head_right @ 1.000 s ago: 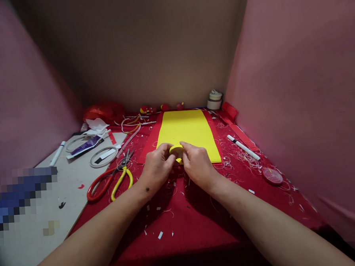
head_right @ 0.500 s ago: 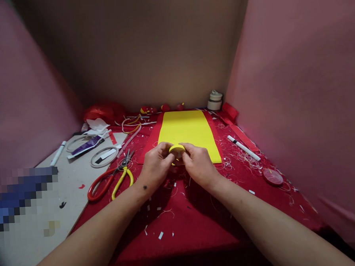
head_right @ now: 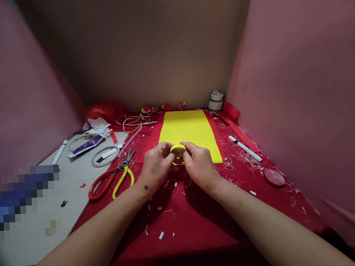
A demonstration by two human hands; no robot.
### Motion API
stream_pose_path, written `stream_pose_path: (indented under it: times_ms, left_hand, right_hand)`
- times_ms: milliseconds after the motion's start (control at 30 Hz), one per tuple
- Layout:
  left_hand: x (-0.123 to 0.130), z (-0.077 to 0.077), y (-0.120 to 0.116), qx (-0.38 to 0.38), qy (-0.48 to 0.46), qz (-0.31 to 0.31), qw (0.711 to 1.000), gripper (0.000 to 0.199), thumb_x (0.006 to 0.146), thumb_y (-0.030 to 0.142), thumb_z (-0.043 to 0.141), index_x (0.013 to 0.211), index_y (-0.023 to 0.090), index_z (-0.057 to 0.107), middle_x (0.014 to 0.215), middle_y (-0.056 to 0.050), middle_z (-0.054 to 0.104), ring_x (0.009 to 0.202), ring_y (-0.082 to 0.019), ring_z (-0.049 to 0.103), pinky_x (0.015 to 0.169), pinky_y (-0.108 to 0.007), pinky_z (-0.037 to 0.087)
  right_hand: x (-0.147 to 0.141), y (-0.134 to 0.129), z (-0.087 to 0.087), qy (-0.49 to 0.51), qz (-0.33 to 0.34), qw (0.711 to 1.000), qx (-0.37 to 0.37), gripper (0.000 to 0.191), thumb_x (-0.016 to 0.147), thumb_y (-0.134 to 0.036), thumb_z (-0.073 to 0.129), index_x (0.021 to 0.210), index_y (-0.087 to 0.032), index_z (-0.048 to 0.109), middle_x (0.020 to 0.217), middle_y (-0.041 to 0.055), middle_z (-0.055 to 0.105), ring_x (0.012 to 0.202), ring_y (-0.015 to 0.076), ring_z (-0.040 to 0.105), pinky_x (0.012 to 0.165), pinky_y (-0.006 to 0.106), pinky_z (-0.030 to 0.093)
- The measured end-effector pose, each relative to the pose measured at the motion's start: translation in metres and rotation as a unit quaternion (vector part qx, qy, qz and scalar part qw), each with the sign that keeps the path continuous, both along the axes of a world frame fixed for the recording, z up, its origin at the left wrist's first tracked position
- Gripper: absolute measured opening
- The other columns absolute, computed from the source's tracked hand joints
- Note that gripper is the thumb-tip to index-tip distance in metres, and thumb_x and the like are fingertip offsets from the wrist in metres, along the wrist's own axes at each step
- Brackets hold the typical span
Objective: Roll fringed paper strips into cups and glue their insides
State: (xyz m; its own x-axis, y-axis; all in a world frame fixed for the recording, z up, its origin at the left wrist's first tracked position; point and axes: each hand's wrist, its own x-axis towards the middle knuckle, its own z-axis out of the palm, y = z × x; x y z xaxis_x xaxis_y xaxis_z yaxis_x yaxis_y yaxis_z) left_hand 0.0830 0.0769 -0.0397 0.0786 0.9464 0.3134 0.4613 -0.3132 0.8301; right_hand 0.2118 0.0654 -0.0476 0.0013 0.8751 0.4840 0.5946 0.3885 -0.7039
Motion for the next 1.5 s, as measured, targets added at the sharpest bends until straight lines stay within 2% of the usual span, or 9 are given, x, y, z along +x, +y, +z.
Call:
stream_pose_path:
  times_ms: [333,533,667,833,967,1100,1233,1400,1500]
  left_hand:
    - [-0.0009,-0.0027,0.0009,0.014,-0.027,-0.010,0.999,0.012,0.072,0.009,0.052,0.077,0.016,0.060,0.069,-0.001,0.067,0.061,-0.012,0.061,0.058,-0.022,0.048]
    - [-0.0016,-0.0043,-0.0002,0.076,0.002,0.006,0.997,0.023,0.071,0.002,0.048,0.085,0.017,0.058,0.075,-0.002,0.068,0.066,-0.013,0.065,0.062,-0.023,0.049]
    - [-0.0020,-0.0041,-0.0016,0.077,-0.038,-0.021,0.996,0.018,0.074,0.005,0.048,0.084,0.017,0.057,0.073,-0.002,0.067,0.064,-0.012,0.065,0.060,-0.021,0.050]
    - [-0.0031,-0.0053,-0.0006,0.117,0.007,0.007,0.993,0.018,0.074,0.006,0.049,0.086,0.017,0.058,0.078,-0.003,0.068,0.068,-0.014,0.065,0.064,-0.024,0.050]
    - [-0.0032,-0.0050,-0.0002,0.087,-0.009,0.004,0.996,0.015,0.075,0.009,0.050,0.083,0.018,0.059,0.073,-0.001,0.068,0.065,-0.013,0.064,0.061,-0.022,0.050]
    - [-0.0027,-0.0052,0.0004,0.106,0.044,0.019,0.993,0.020,0.073,0.005,0.050,0.084,0.018,0.059,0.076,-0.002,0.069,0.067,-0.014,0.064,0.065,-0.024,0.049]
    - [-0.0024,-0.0061,0.0012,0.078,-0.001,0.006,0.997,0.017,0.074,0.008,0.050,0.084,0.018,0.059,0.074,-0.002,0.069,0.066,-0.013,0.064,0.062,-0.023,0.050]
    - [-0.0021,-0.0045,0.0000,0.096,0.072,0.022,0.993,0.022,0.071,0.004,0.050,0.087,0.017,0.060,0.079,-0.004,0.069,0.070,-0.015,0.064,0.068,-0.026,0.049]
    - [-0.0018,-0.0036,-0.0006,0.068,0.029,0.013,0.997,0.018,0.074,0.007,0.050,0.084,0.018,0.059,0.075,-0.002,0.069,0.066,-0.014,0.064,0.063,-0.023,0.049]
  right_hand:
    - [-0.0003,-0.0007,0.0012,-0.011,0.003,1.000,0.024,0.032,0.077,-0.012,0.046,0.101,-0.014,0.067,0.095,0.0093,0.071,0.082,0.0192,0.068,0.076,0.030,0.053]
    - [-0.0011,-0.0031,-0.0011,-0.070,-0.015,0.989,0.131,0.035,0.077,-0.010,0.043,0.103,-0.012,0.065,0.093,0.0120,0.071,0.081,0.0211,0.067,0.076,0.034,0.054]
    - [-0.0007,-0.0038,-0.0004,-0.027,-0.007,0.994,0.102,0.034,0.078,-0.011,0.044,0.105,-0.013,0.064,0.093,0.0100,0.071,0.078,0.0186,0.068,0.073,0.031,0.054]
    - [-0.0005,-0.0030,0.0014,-0.034,-0.012,0.994,0.104,0.032,0.077,-0.011,0.044,0.100,-0.010,0.066,0.091,0.0115,0.072,0.079,0.0192,0.068,0.074,0.029,0.054]
    - [-0.0011,-0.0027,0.0020,-0.011,-0.006,0.998,0.063,0.032,0.078,-0.013,0.044,0.101,-0.009,0.066,0.091,0.0118,0.072,0.078,0.0189,0.068,0.073,0.028,0.054]
    - [-0.0014,-0.0025,0.0017,-0.060,-0.018,0.993,0.098,0.033,0.077,-0.014,0.044,0.101,-0.011,0.067,0.094,0.0122,0.071,0.082,0.0206,0.068,0.077,0.031,0.053]
    - [-0.0015,-0.0025,0.0018,-0.036,-0.017,0.997,0.072,0.033,0.077,-0.013,0.045,0.101,-0.015,0.067,0.092,0.0083,0.072,0.079,0.0183,0.069,0.074,0.029,0.054]
    - [-0.0023,-0.0026,0.0012,-0.066,-0.022,0.994,0.085,0.034,0.076,-0.012,0.044,0.102,-0.014,0.067,0.094,0.0104,0.072,0.082,0.0201,0.068,0.076,0.031,0.054]
    - [-0.0023,-0.0024,0.0010,-0.040,-0.022,0.997,0.061,0.035,0.077,-0.012,0.045,0.104,-0.016,0.066,0.093,0.0083,0.072,0.079,0.0193,0.069,0.074,0.032,0.054]
